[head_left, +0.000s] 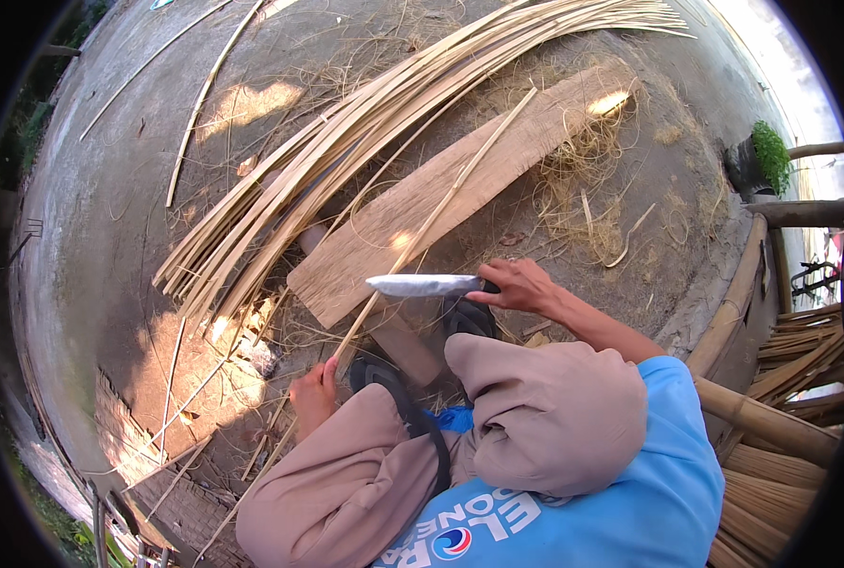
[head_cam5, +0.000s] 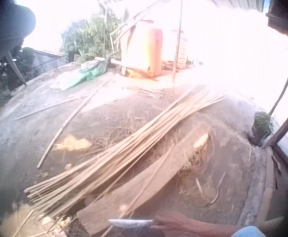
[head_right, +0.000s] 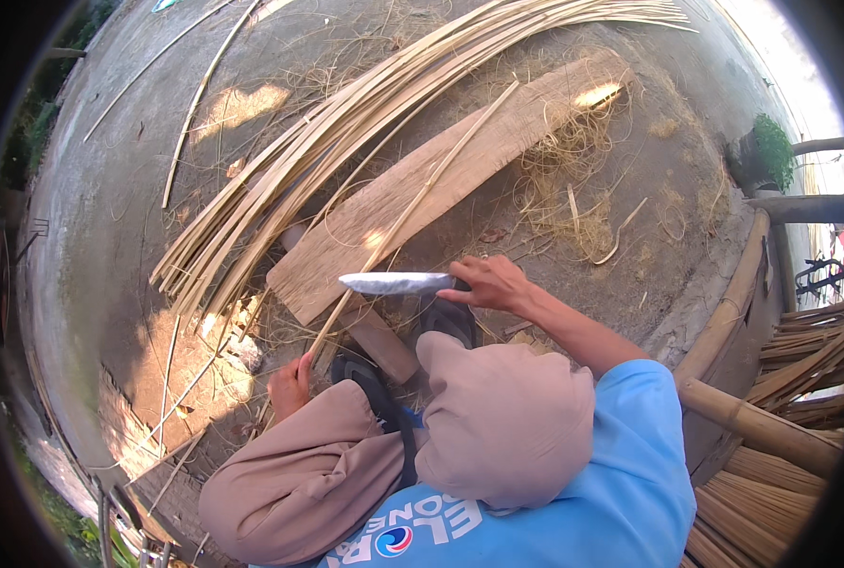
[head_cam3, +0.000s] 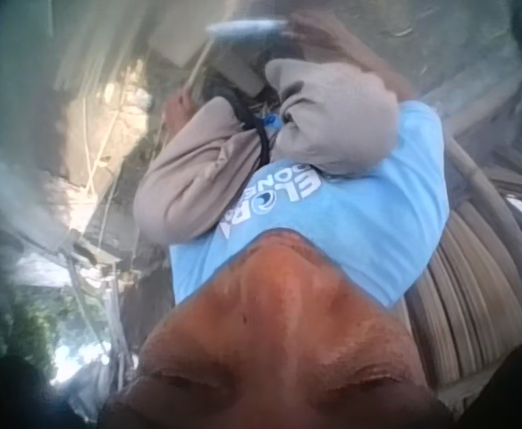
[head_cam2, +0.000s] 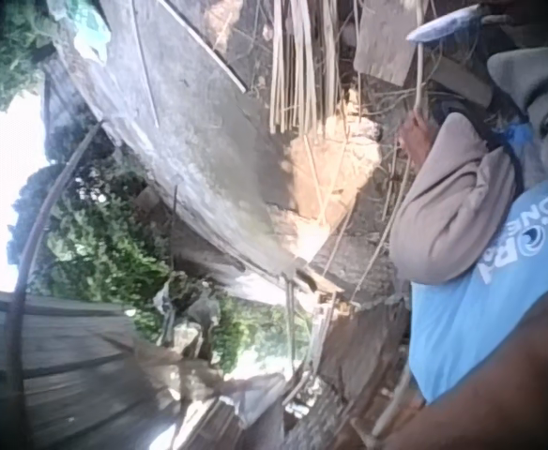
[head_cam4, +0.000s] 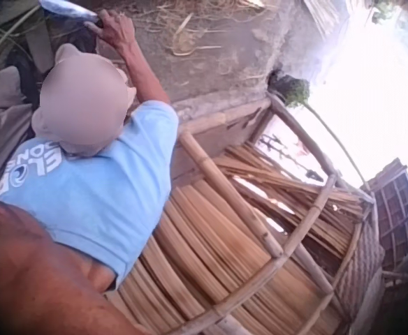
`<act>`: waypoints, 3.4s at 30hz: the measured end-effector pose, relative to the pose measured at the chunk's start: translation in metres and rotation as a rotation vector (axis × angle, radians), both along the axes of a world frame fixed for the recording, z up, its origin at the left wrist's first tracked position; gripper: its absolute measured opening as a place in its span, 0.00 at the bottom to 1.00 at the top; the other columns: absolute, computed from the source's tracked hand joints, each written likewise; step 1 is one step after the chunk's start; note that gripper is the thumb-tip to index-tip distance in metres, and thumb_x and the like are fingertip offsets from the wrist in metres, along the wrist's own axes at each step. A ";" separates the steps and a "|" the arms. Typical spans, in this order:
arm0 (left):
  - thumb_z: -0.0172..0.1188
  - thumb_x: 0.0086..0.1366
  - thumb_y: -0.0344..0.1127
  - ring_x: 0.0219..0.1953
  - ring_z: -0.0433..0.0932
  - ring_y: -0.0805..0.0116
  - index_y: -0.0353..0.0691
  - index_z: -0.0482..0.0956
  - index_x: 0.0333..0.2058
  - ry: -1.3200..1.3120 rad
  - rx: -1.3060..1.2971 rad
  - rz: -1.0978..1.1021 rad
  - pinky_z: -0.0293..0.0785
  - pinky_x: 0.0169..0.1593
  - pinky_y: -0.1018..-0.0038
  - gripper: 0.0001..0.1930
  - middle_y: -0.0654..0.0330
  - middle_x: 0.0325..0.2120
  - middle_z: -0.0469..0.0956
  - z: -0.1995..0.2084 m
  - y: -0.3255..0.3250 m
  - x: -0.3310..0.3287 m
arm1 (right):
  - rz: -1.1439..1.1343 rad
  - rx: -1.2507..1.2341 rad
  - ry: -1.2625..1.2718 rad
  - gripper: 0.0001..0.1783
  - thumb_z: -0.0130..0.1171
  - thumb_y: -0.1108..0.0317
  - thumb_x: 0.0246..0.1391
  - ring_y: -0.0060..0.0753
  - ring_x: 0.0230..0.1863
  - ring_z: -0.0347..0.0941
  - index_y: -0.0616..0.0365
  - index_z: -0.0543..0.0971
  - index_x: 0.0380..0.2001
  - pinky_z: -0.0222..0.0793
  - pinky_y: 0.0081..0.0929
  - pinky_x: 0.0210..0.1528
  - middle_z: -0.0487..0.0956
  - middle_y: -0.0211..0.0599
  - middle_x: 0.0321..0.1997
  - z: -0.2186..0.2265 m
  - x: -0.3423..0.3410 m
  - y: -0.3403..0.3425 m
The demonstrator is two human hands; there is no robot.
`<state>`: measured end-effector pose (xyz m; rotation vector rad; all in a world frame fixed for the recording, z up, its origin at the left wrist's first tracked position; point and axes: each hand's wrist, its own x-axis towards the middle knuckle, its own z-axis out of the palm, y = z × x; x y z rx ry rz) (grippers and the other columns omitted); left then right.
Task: The person sits on the ground and uses a knife to split long bamboo strips into thinner slivers on a wooden board. The person repeatedly shaves the bamboo and places the finished slivers into a pile.
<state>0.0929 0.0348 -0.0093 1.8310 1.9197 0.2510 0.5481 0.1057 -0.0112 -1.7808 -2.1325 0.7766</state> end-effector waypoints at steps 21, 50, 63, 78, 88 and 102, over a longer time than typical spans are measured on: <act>0.55 0.75 0.51 0.18 0.69 0.48 0.34 0.83 0.31 -0.067 -0.289 0.046 0.67 0.29 0.55 0.24 0.42 0.19 0.74 0.024 -0.038 -0.068 | -0.436 0.065 -0.114 0.38 0.56 0.33 0.64 0.52 0.26 0.78 0.64 0.75 0.23 0.71 0.48 0.33 0.78 0.52 0.21 -0.016 0.091 0.067; 0.56 0.76 0.55 0.21 0.57 0.77 0.35 0.71 0.18 -0.293 -0.662 0.072 0.54 0.26 0.70 0.32 0.70 0.15 0.61 0.038 -0.014 -0.102 | -0.702 -0.048 -0.021 0.35 0.55 0.35 0.66 0.58 0.28 0.79 0.62 0.76 0.27 0.72 0.50 0.34 0.79 0.54 0.23 -0.017 0.100 0.066; 0.66 0.71 0.51 0.22 0.61 0.84 0.38 0.84 0.27 -0.551 -0.543 0.378 0.53 0.27 0.77 0.22 0.73 0.18 0.70 0.055 -0.004 -0.059 | -1.048 0.100 0.562 0.34 0.50 0.34 0.70 0.25 0.18 0.75 0.58 0.74 0.29 0.70 0.26 0.20 0.73 0.32 0.18 -0.013 0.079 0.037; 0.74 0.63 0.44 0.25 0.75 0.65 0.41 0.86 0.50 -0.529 0.109 0.104 0.72 0.35 0.65 0.20 0.57 0.29 0.83 -0.030 0.001 0.055 | -0.787 0.042 0.046 0.37 0.57 0.36 0.66 0.52 0.23 0.73 0.65 0.74 0.24 0.67 0.47 0.30 0.71 0.51 0.18 -0.042 0.071 0.059; 0.67 0.70 0.45 0.26 0.80 0.60 0.48 0.85 0.55 -0.158 0.037 -0.055 0.72 0.31 0.64 0.18 0.53 0.25 0.81 -0.010 0.025 0.062 | -0.292 -0.181 0.291 0.31 0.62 0.40 0.64 0.58 0.24 0.75 0.63 0.79 0.31 0.70 0.48 0.32 0.77 0.56 0.21 -0.010 -0.083 -0.020; 0.64 0.74 0.42 0.33 0.80 0.75 0.36 0.86 0.51 -0.353 -0.256 -0.010 0.76 0.40 0.72 0.16 0.54 0.37 0.89 0.009 0.022 -0.018 | -0.448 -0.003 0.093 0.36 0.56 0.35 0.66 0.40 0.21 0.73 0.63 0.76 0.24 0.68 0.42 0.27 0.69 0.41 0.15 -0.006 0.020 0.024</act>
